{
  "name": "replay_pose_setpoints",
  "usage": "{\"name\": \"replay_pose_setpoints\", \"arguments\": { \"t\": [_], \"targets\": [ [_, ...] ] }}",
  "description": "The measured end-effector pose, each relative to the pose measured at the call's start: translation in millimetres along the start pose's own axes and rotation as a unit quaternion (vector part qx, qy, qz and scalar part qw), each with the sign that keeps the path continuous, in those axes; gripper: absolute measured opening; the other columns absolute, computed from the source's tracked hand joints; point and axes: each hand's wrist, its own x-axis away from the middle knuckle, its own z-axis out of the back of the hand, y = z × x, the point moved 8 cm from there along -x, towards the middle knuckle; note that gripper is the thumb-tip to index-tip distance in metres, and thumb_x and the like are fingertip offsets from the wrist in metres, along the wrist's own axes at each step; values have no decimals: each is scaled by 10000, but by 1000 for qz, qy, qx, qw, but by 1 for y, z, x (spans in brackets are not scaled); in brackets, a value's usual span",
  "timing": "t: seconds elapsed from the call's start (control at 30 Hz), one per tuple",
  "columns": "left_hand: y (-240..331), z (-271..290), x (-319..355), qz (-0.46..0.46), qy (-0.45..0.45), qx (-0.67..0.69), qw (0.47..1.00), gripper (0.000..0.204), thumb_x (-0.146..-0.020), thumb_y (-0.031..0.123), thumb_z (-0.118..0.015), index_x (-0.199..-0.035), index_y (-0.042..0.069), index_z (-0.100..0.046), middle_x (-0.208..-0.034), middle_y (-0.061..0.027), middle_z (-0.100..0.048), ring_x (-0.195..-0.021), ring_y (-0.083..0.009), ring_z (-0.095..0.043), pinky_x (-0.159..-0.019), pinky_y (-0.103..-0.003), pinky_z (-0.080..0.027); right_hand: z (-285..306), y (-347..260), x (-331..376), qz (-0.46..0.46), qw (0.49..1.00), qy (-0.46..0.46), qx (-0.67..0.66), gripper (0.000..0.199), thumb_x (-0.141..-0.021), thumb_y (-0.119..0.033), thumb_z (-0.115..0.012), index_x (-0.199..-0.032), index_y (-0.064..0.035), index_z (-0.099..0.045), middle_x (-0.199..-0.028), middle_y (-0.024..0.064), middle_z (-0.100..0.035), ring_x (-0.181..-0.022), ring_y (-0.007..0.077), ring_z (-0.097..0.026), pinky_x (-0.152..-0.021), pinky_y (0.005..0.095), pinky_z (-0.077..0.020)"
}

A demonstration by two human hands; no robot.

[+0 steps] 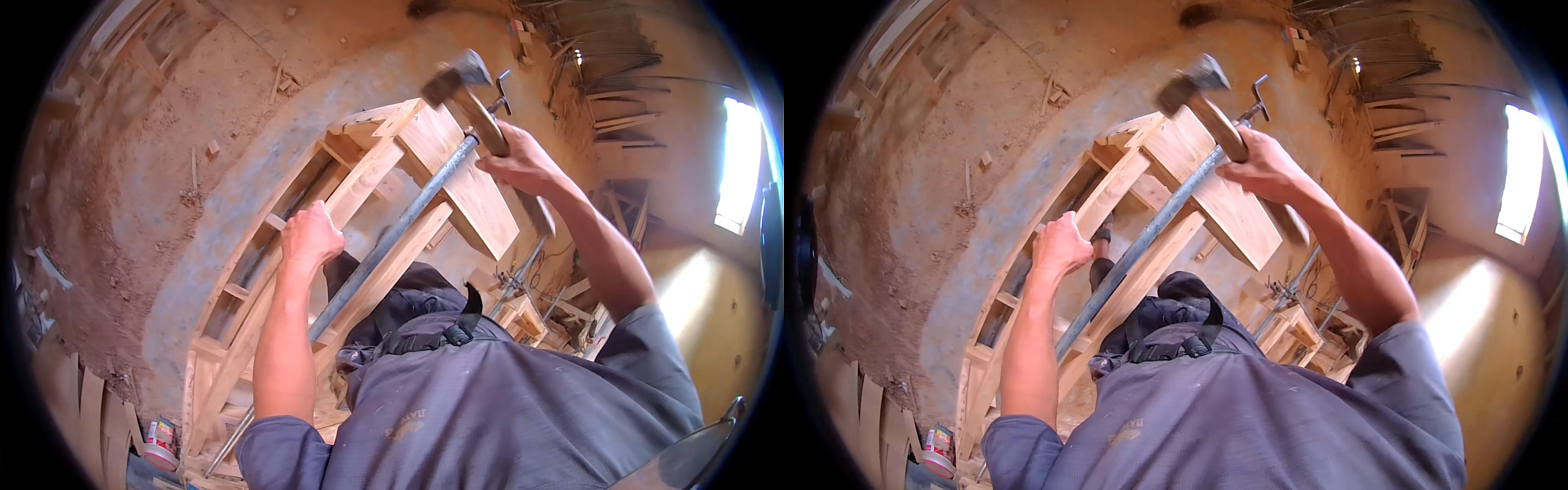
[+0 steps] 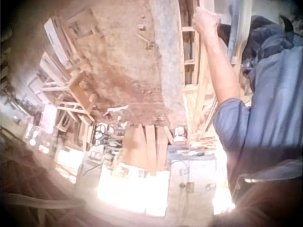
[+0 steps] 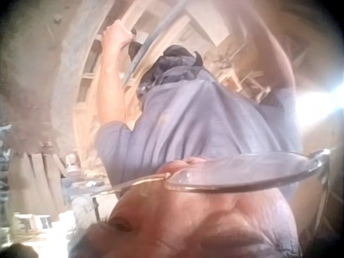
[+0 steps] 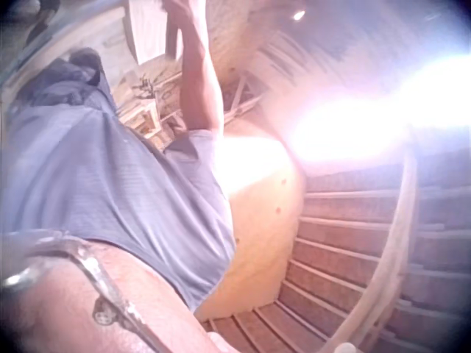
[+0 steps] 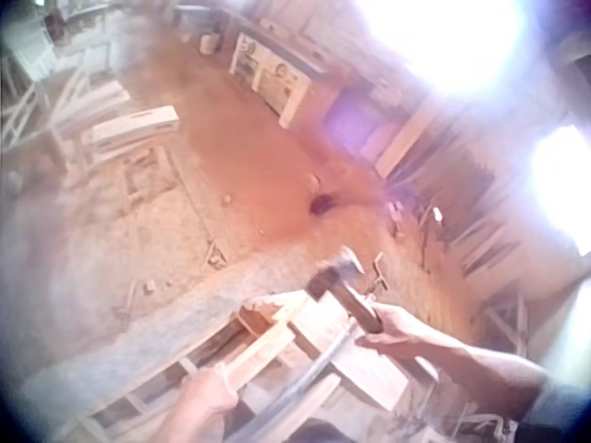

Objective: The person assembles wooden furniture components by measuring the wood with a tape measure and striking it with a hammer to secure joints.

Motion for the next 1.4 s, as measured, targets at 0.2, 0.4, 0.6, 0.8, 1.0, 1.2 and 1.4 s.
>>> {"name": "replay_pose_setpoints", "arguments": {
  "t": [0.2,0.4,0.6,0.8,1.0,1.2,1.4],
  "targets": [
    [7,-4,-6,-43,-83,32,995,364,-739,60,-573,-1074,-76,-617,-1053,-306,-681,-1033,-435,-656,-930,-436,-525,14,-72,-69,95,954,40,283,279,-764,-127,-610,-1022,-22,-622,-866,204,-680,-849,392,-667,-760,476,-522],
    [-1,-9,-13,-61,-55,58,995,391,-757,115,-622,-1088,-92,-603,-1058,-327,-669,-1040,-434,-655,-940,-443,-520,-41,-110,-109,123,905,-18,407,198,-772,-66,-587,-936,-7,-681,-919,217,-715,-925,385,-700,-774,459,-567],
    [0,-4,-12,-76,-58,42,995,428,-772,73,-552,-1154,-117,-586,-1070,-328,-669,-1029,-454,-655,-949,-458,-521,-82,-110,-120,138,824,-182,518,289,-739,-67,-616,-996,-72,-749,-938,155,-735,-916,351,-708,-766,442,-571],
    [-4,-11,-17,-74,-76,39,994,428,-771,71,-561,-1157,-112,-593,-1064,-323,-672,-1053,-435,-654,-954,-458,-519,-72,-119,-128,133,827,-166,521,274,-742,-70,-622,-985,-54,-747,-961,173,-733,-941,341,-709,-759,438,-573],
    [-3,-8,-12,-88,-62,40,993,376,-760,80,-564,-1077,-118,-613,-1035,-328,-676,-1010,-440,-668,-910,-461,-539,-89,-142,-121,182,786,-201,555,293,-724,-78,-619,-990,-78,-741,-935,153,-733,-915,341,-713,-754,438,-582],
    [-10,-13,-17,-77,-55,38,995,385,-760,90,-575,-1078,-124,-614,-1039,-325,-676,-1020,-427,-670,-910,-457,-542,-49,-184,-150,156,887,-59,430,284,-728,-59,-608,-996,-38,-699,-927,199,-714,-905,403,-690,-718,488,-560],
    [2,-1,-14,-79,-67,43,994,407,-771,60,-570,-1135,-121,-599,-1071,-327,-669,-1064,-420,-657,-956,-454,-523,-79,-114,-119,124,794,-237,546,324,-708,-66,-621,-1011,-68,-739,-932,192,-721,-908,367,-702,-746,457,-568]
  ]
}}
